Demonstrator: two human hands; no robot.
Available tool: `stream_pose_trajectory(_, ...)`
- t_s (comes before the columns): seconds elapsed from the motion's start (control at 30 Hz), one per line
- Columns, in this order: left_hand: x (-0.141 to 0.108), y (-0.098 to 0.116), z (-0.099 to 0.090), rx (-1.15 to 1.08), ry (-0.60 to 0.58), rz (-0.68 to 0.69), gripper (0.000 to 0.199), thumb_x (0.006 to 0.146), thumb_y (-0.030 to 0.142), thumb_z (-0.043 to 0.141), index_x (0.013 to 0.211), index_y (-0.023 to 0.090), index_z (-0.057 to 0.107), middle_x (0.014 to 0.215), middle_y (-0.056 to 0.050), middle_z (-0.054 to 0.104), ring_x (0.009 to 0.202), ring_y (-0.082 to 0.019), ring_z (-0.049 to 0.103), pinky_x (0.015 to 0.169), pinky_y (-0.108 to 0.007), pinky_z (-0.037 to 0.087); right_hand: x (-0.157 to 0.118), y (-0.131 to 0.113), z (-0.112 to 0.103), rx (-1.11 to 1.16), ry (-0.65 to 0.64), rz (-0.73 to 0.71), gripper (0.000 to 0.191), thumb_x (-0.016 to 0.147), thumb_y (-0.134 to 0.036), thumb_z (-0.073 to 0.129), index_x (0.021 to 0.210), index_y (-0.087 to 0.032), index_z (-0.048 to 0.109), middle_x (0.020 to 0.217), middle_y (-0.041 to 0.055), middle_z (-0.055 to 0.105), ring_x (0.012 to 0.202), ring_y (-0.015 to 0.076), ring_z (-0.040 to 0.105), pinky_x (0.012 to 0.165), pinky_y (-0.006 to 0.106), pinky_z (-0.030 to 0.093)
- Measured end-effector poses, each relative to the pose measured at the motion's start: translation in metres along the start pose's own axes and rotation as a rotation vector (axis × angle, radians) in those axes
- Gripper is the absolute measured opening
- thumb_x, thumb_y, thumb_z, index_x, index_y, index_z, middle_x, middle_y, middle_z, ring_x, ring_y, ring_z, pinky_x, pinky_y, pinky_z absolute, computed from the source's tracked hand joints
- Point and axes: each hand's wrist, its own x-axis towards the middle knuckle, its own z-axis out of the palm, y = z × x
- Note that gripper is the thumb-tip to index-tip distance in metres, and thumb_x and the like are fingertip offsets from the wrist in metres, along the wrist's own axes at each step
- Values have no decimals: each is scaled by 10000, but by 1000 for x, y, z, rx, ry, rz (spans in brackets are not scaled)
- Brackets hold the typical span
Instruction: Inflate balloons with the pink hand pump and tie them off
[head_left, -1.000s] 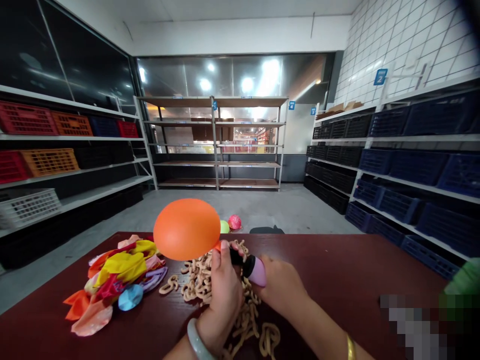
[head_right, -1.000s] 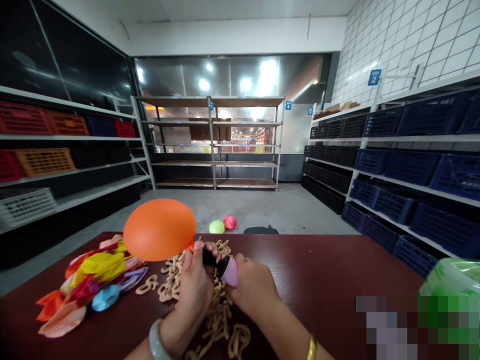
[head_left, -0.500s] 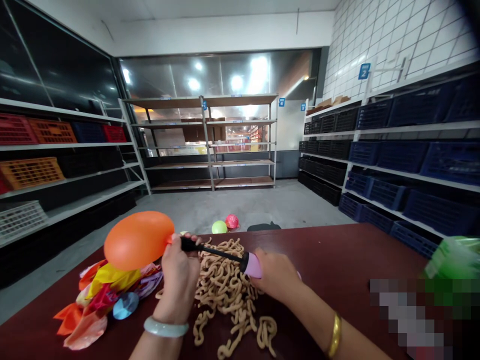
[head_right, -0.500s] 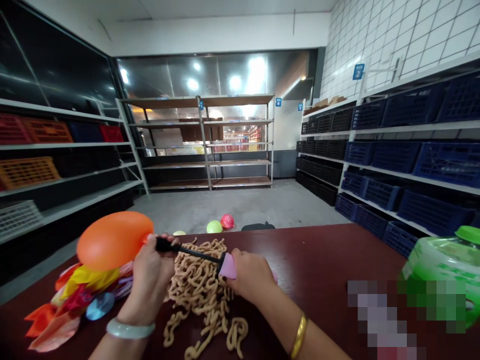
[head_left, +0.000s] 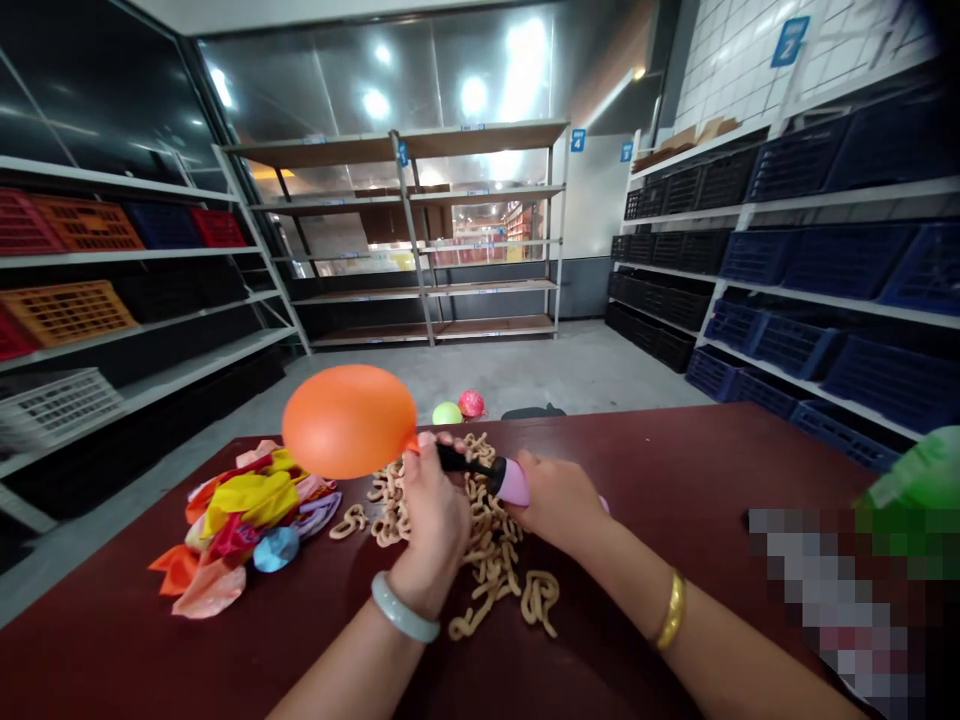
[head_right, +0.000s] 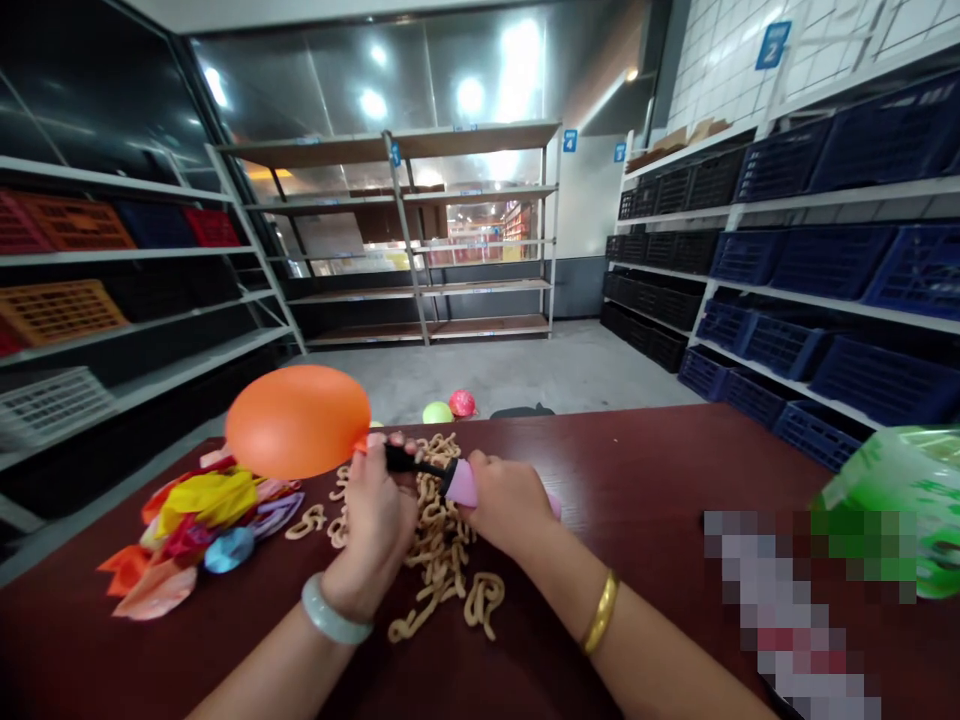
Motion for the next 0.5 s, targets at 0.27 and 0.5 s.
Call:
stream_pose_trajectory(0.27, -20, -5, 11, 1, -32, -44, 222, 806, 270, 669, 834, 203, 460, 765, 15, 538, 668, -105, 548, 687, -261, 481, -4, -5, -4, 13, 51, -7, 323, 779, -440, 605, 986, -208, 515, 918, 59, 680, 796, 237, 659, 610, 304, 391)
stream_pose_trajectory(0.5, 25, 30, -10, 17, -28, 69, 221, 770, 230, 672, 814, 194, 458, 752, 15, 526, 667, -122, 555, 645, -271, 470, -1, 1, -3, 4, 2, -33, 360, 819, -473, 556, 1058, -208, 506, 972, 67, 676, 865, 242, 651, 669, 315, 408)
